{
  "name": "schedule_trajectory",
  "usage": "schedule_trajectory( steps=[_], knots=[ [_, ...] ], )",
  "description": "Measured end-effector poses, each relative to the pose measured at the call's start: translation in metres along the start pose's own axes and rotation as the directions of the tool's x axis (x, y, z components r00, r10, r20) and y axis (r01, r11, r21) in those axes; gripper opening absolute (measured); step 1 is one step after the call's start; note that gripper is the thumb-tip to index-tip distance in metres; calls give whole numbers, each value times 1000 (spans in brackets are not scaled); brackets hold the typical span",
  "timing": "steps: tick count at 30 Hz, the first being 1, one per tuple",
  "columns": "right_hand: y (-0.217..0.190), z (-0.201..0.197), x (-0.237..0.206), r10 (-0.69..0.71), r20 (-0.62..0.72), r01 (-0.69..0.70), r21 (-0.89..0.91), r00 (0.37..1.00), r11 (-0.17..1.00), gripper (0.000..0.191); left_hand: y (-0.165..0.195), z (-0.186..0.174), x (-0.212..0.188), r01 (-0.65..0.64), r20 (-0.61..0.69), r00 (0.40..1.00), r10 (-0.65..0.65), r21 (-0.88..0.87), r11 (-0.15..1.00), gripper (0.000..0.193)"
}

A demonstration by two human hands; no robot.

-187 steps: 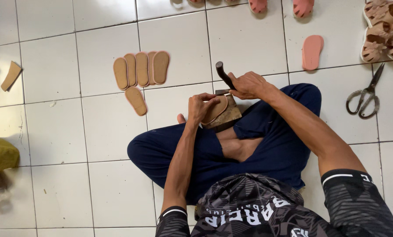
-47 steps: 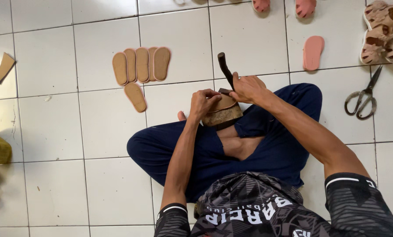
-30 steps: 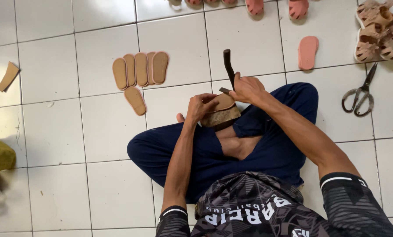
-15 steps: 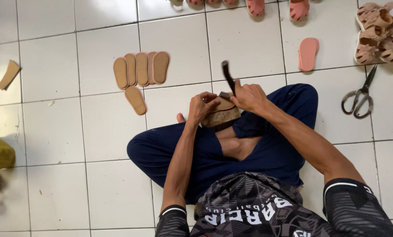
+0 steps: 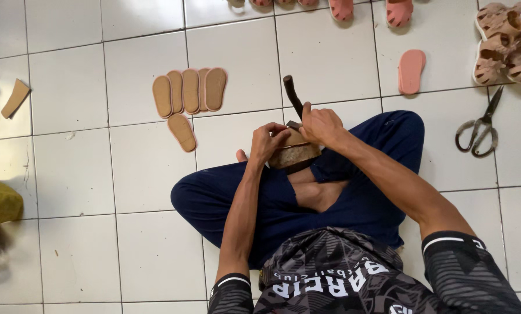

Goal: The person sits on the floor and uses a curved metal tool to repeatedly press and shape the edges of a shoe sole placed on a wooden block. The person works on one sole at a time, rotating it to treat different sections of the perimeter.

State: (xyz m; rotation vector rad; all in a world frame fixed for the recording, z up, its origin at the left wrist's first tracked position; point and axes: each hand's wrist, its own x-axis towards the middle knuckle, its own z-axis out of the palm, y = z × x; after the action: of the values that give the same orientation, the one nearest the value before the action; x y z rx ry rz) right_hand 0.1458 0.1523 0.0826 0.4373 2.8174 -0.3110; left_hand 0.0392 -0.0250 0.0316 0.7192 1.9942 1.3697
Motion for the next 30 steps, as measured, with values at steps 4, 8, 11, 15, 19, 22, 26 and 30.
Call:
schedule_trajectory(
  steps=[4, 8, 11, 15, 19, 22, 26, 30],
  knots=[
    [-3, 1, -12, -16, -40, 18, 41, 999, 999, 80, 1, 1, -1, 6, -19, 1000, -6, 14, 1000, 29],
    [4, -7, -26, 125, -28, -120, 144, 992, 982, 82, -1, 3, 5, -71, -3, 997, 71, 81, 994, 32],
    [10, -12, -31, 207, -49, -191, 228, 977, 955, 83, -4, 2, 10, -191, 20, 982, 190, 91, 977, 46],
    [13, -13, -24, 230, 3, -223, 242, 973, 944, 84, -6, -5, 10, -45, 96, 995, 42, 32, 998, 38],
    [5, -7, -10, 131, -43, -124, 138, 990, 983, 83, -5, -6, 4, 37, 108, 994, -33, -29, 999, 32],
    [-4, -2, -5, 75, -38, -71, 98, 997, 993, 82, -3, -3, 2, 42, 60, 997, -40, -33, 999, 31],
    [-14, 1, -9, 67, -8, -66, 120, 998, 991, 79, 2, -2, 1, 19, 29, 999, -18, -35, 999, 28],
    [-11, -1, -14, 61, 12, -62, 114, 998, 992, 81, 8, -3, -1, 38, 40, 999, -36, -30, 999, 26]
  ],
)
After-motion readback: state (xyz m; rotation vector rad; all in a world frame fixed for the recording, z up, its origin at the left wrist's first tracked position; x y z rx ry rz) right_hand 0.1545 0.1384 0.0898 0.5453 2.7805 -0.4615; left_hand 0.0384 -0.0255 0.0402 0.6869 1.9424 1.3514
